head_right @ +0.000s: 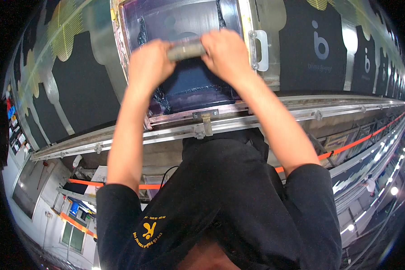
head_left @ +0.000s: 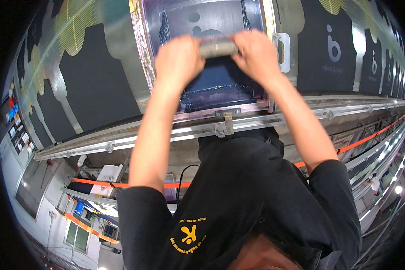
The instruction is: The person uses a squeegee to spread dark ink evenly across a screen printing frame. They repeatedly pull the squeegee across the screen to ensure uniform coverage, then briefly lift the frame to inspect the ink distribution before continuing the process.
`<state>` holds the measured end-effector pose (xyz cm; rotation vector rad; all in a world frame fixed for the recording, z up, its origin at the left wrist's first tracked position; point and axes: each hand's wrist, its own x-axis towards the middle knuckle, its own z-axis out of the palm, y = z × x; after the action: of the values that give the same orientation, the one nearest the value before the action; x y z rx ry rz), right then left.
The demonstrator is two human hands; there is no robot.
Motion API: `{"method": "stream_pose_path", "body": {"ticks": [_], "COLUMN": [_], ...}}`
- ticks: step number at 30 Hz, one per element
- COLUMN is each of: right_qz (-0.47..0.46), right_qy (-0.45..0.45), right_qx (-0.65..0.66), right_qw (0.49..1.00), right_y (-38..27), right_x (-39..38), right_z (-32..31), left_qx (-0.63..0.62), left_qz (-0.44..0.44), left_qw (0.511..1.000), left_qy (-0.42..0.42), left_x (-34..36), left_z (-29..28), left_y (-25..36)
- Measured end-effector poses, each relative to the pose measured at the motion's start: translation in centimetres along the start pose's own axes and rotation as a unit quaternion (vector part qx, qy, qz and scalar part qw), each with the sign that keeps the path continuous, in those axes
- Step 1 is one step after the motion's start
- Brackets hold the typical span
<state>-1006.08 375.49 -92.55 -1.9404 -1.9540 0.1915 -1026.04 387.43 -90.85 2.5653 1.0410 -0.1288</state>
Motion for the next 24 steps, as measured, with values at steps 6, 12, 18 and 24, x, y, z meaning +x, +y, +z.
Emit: {"method": "stream_pose_path", "body": {"ticks": [6, 12, 18, 24], "right_qz": [0.037, 0.204, 0.43, 0.415], "right_qy": [-0.053, 0.165, 0.129, 0.203], "right_qx": [0.069, 0.146, 0.18, 0.212], "right_qw": [0.996, 0.954, 0.875, 0.861], "right_y": [-6.2, 1.0, 8.3, 9.0], "right_x": [-10.8, -6.1, -5.2, -5.2], "right_z": [-2.3, -4.3, 1.3, 1.6], "left_qx": [-0.06, -0.083, -0.037, -0.007], "left_qz": [0.048, 0.063, 0.069, 0.074], "left_qw": [0.997, 0.984, 0.996, 0.997], "left_qy": [-0.019, -0.147, -0.051, 0.015], "left_x": [-11.4, -4.1, 4.5, 9.0], "left_z": [3.4, -2.2, -6.7, -5.6], "left_y": [3.4, 1.0, -1.1, -3.7]}}
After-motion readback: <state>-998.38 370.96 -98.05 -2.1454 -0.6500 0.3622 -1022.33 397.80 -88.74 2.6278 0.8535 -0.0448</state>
